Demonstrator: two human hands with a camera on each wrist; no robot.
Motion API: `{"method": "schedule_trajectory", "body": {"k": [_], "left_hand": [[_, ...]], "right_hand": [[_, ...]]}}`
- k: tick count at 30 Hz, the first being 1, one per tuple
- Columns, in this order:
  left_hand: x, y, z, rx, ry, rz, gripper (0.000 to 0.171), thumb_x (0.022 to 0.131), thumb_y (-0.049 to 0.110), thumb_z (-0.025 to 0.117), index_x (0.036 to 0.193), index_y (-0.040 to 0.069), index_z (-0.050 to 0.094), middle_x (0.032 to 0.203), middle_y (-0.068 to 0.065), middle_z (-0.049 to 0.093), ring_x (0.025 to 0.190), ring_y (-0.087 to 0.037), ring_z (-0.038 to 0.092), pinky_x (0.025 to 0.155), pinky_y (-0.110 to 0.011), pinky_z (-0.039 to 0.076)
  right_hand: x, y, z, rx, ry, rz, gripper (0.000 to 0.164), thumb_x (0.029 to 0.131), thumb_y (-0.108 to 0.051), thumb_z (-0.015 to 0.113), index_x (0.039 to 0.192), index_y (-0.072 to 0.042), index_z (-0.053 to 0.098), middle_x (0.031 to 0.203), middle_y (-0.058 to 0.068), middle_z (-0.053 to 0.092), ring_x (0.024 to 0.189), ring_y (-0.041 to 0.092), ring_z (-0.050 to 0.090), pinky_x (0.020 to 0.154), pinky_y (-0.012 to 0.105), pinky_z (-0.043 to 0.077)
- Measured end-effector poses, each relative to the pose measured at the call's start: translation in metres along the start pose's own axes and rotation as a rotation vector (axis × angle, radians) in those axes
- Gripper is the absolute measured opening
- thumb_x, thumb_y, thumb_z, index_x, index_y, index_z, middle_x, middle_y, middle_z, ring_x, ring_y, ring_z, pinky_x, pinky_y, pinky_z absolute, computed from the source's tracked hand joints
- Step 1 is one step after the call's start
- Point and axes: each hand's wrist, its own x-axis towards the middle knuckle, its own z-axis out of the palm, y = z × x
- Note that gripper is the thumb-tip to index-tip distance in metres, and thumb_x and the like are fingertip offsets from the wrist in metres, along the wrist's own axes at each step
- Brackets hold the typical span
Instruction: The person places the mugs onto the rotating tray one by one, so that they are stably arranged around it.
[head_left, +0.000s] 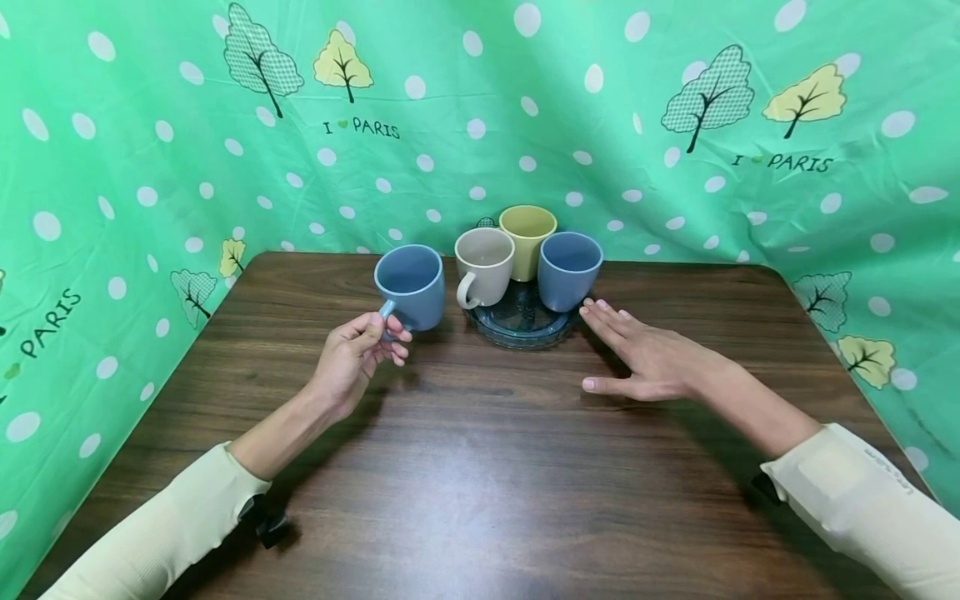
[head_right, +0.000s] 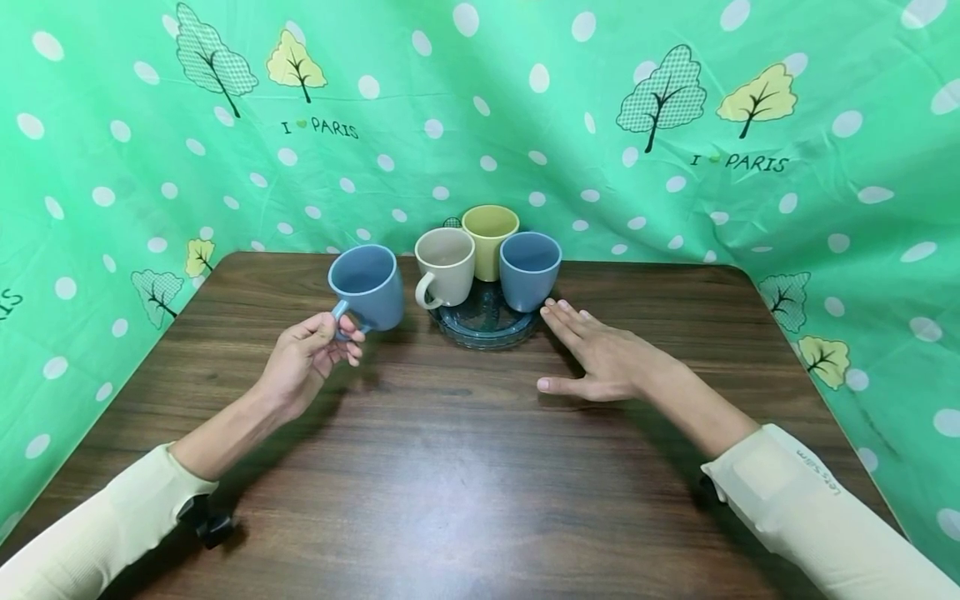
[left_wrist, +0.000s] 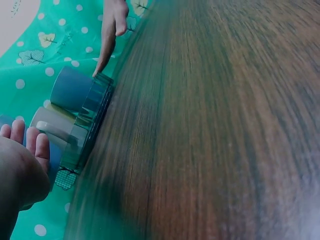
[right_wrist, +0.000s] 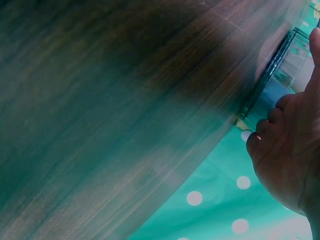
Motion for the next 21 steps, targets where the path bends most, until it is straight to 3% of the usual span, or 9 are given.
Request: {"method": "schedule_trajectory", "body": {"k": [21], "left_hand": [[-0.0059,-0.0047,0.0059,-0.013,-0.054,-0.004,0.034,0.122,0.025,0.048,0.104,0.012,0.074,0.098,0.000,0.081,0.085,-0.013,0.076,0.079,-0.027,0.066]], "right_hand": [[0.0013,-0.0004,0.0021,0.001,-0.002,0.004,0.111,0.107,-0.072,0.064,0.182,-0.009,0.012,0.191,0.018,0.007,0.178,0.042,0.014,0.142,0.063,0.025]]}}
